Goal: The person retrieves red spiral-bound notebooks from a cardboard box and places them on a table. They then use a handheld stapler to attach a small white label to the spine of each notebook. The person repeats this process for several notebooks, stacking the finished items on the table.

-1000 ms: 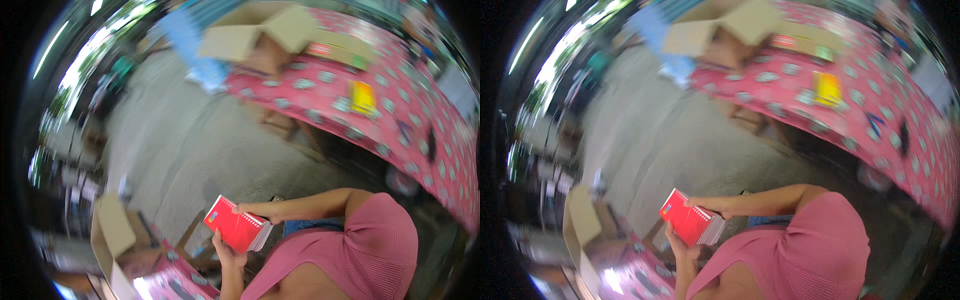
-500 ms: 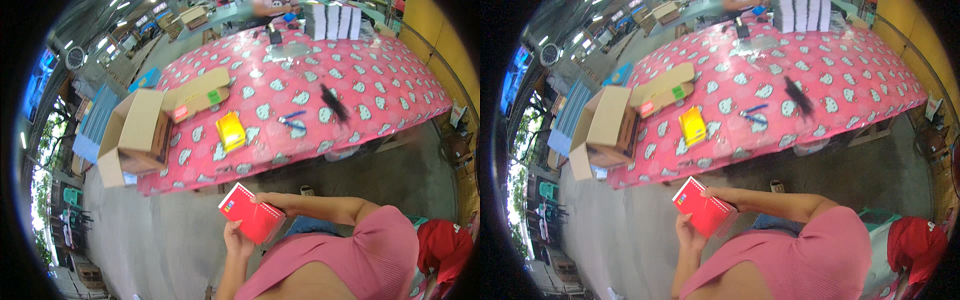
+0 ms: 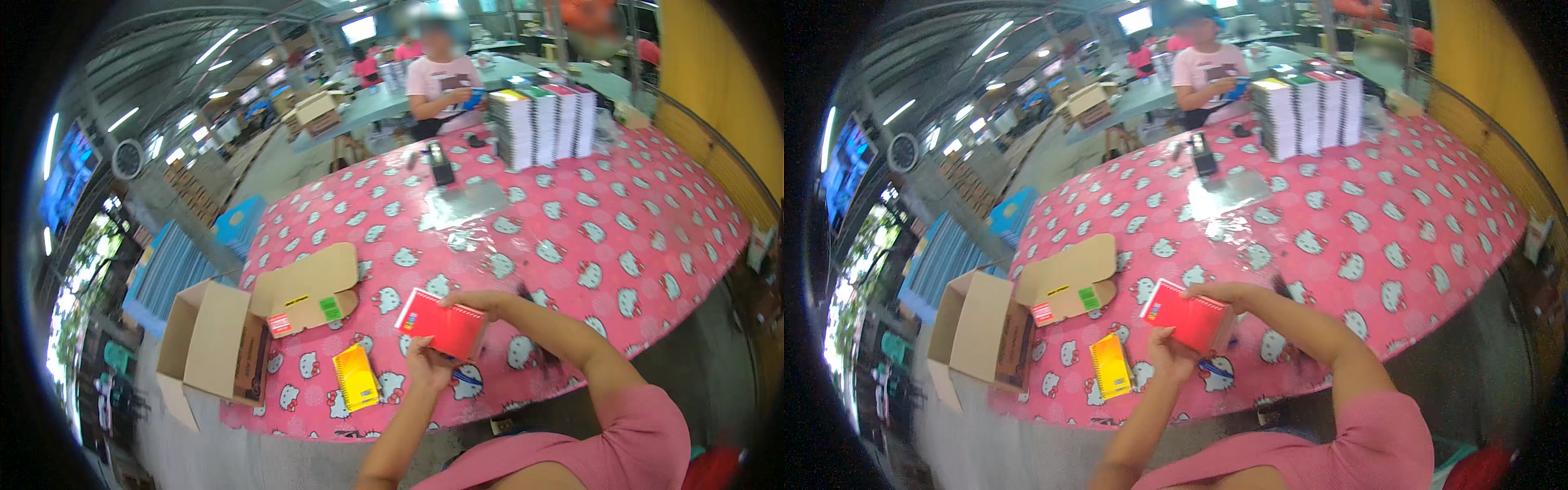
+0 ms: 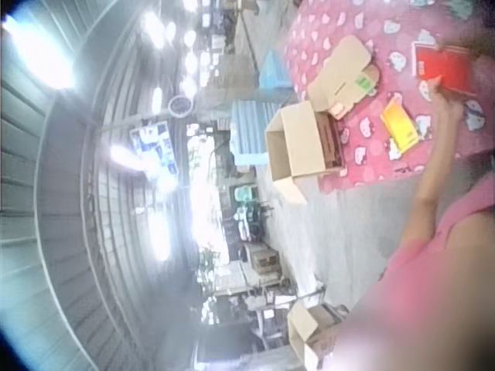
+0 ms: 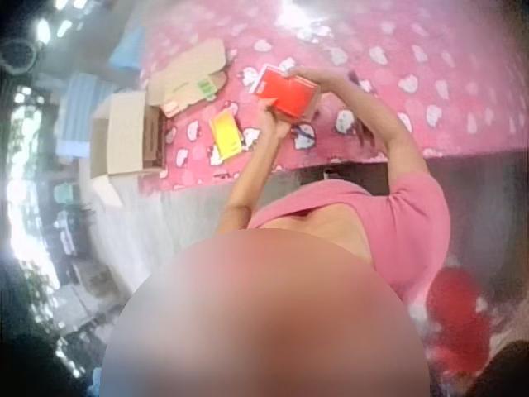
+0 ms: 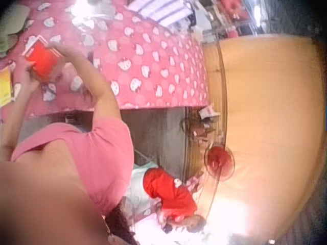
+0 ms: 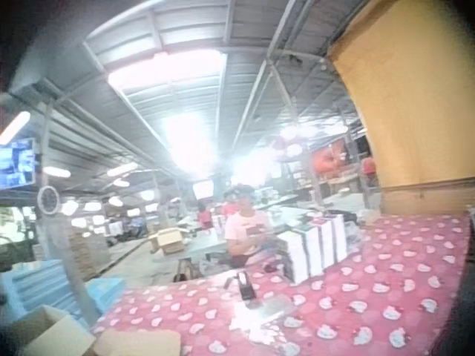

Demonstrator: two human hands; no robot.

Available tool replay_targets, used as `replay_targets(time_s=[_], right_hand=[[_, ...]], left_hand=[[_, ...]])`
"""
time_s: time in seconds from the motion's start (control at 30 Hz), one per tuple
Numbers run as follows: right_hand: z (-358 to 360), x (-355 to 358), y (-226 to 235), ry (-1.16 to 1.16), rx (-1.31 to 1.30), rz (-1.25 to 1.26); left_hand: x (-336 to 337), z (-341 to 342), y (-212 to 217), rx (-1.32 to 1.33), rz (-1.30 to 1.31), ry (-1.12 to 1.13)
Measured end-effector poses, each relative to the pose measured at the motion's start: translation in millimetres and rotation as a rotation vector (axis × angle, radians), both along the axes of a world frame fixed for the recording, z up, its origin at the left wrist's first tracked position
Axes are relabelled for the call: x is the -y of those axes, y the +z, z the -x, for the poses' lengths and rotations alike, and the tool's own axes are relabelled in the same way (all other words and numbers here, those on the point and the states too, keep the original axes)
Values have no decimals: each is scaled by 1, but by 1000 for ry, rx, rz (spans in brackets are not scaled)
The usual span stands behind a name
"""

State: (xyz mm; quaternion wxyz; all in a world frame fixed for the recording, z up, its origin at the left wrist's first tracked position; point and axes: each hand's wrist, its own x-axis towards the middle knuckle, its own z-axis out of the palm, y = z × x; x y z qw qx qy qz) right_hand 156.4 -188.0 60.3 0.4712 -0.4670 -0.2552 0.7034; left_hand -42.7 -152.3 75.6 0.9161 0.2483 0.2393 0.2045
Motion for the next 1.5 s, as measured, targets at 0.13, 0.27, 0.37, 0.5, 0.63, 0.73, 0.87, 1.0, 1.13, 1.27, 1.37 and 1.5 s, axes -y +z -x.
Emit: replay_targets(time_s=[0.13,0.27,0.37,0.5,0.63,0.73,0.87,1.0,1.13,1.27,1.37,1.5], right_hand=[[-52,-42,-32,99,-51,36],[-82,-77,-76,307,38,181],[-92,-93,-79,496,130,224],[-96,-102,-78,716,167,102],[-86,-93,-65,759,335,90],[-109,-92,-97,998,897,-139],[-72,-86,-17,725,818,-55],[-21,-22,64,-145,1536,-534],[96,14,81,-410,1015,-655],[191,-34,25,20,408,-133],[220,-95,-108,-279,535,-62],[220,-116,-100,-228,290,-172]], left_hand=[[-20,-49,-26,-4,127,83],[-29,-58,-47,73,248,130],[-32,-57,-61,8,423,99],[-20,-53,-46,45,445,135],[-4,-53,-52,-52,536,253],[-2,-53,-59,36,486,157],[-10,-31,-44,-35,396,23],[-30,55,-5,-104,328,-321],[-86,143,18,-299,-472,357],[-174,201,-65,-767,-505,291],[-175,158,-66,-686,-446,0],[-187,158,-78,-932,-509,-97]])
